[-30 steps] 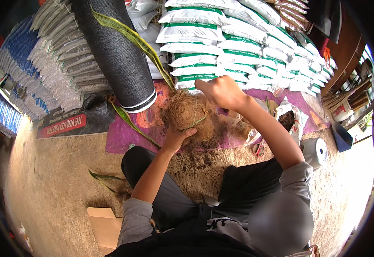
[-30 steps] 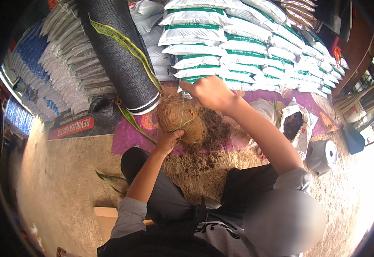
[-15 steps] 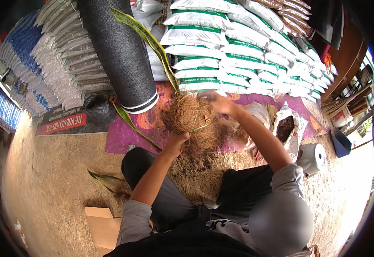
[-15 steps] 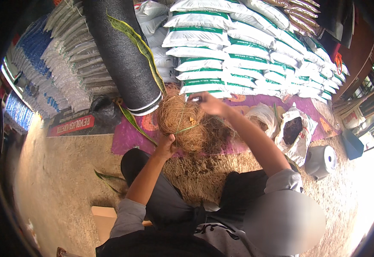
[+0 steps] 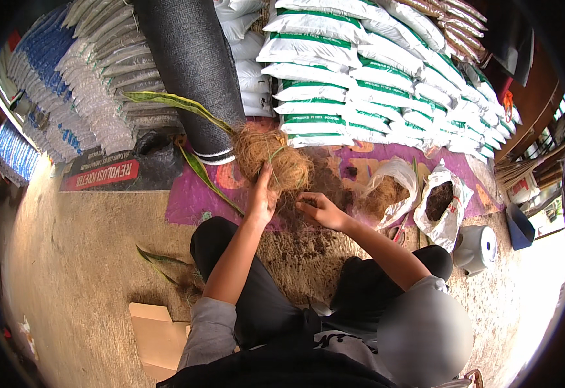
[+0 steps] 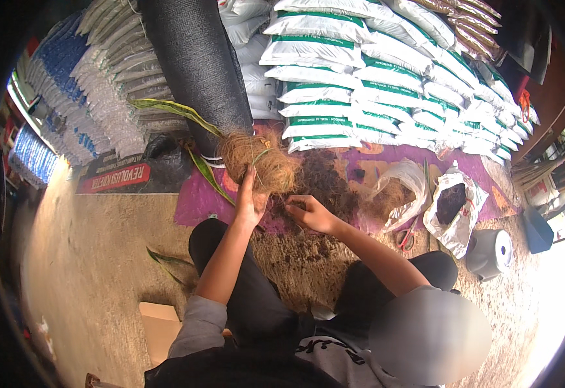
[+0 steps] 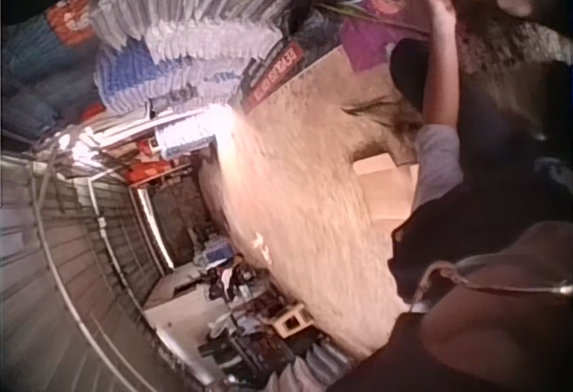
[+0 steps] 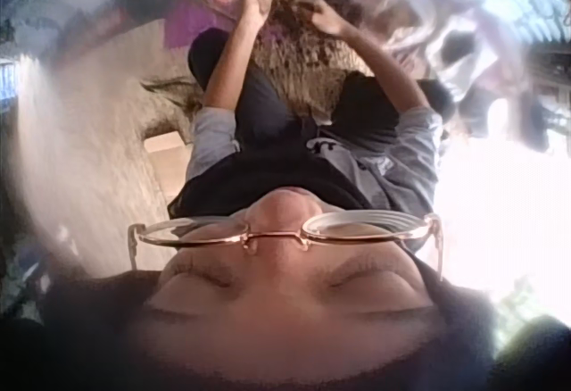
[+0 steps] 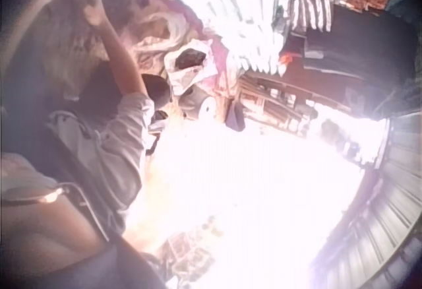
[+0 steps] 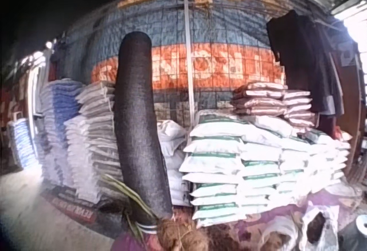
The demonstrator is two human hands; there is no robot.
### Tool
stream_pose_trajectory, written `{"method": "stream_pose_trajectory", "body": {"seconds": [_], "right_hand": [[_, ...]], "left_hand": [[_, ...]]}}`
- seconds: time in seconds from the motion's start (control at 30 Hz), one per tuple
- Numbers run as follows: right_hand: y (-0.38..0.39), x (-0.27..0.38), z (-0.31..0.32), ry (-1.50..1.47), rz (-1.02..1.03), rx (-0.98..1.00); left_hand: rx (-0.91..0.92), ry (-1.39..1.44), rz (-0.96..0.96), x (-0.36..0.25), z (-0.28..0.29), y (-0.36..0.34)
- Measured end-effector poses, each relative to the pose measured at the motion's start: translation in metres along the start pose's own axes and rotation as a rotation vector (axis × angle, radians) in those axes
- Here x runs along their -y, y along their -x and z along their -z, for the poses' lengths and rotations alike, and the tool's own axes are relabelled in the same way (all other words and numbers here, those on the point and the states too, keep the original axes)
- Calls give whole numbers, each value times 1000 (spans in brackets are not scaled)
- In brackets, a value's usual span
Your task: The person sits on the floor and wraps a plant's root ball with coir fiber, securing it with green plastic ties. They repeat this process for multiple plants, placing the finished units into a cardboard box.
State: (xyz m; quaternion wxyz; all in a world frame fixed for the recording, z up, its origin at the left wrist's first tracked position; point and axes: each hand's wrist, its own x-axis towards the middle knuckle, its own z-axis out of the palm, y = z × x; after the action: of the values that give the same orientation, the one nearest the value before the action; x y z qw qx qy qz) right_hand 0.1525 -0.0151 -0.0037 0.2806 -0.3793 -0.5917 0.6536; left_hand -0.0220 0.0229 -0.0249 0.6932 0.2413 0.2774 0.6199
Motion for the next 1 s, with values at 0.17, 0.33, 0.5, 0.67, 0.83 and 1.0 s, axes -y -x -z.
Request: {"method": "stream_pose_trajectory", "body": {"seconds": [0.17,0.33,0.5,0.67,0.83,1.0], "right_hand": [[8,6,-2,355,284,-49],[27,29,-7,510,490,25],[51,45,-9,803,497,160],[61,85,6,1140,629,97],[56,130,16,1507,663,18],[33,147,33,1676,788,-102]], "left_hand": [[-71,-130,-71,4,10,-14],[-94,-276,-137,7,10,-17],[-94,-397,-209,12,9,-18],[30,-508,-196,7,-5,-2],[230,-558,-272,8,-17,9],[356,-519,-286,12,-25,15]]}}
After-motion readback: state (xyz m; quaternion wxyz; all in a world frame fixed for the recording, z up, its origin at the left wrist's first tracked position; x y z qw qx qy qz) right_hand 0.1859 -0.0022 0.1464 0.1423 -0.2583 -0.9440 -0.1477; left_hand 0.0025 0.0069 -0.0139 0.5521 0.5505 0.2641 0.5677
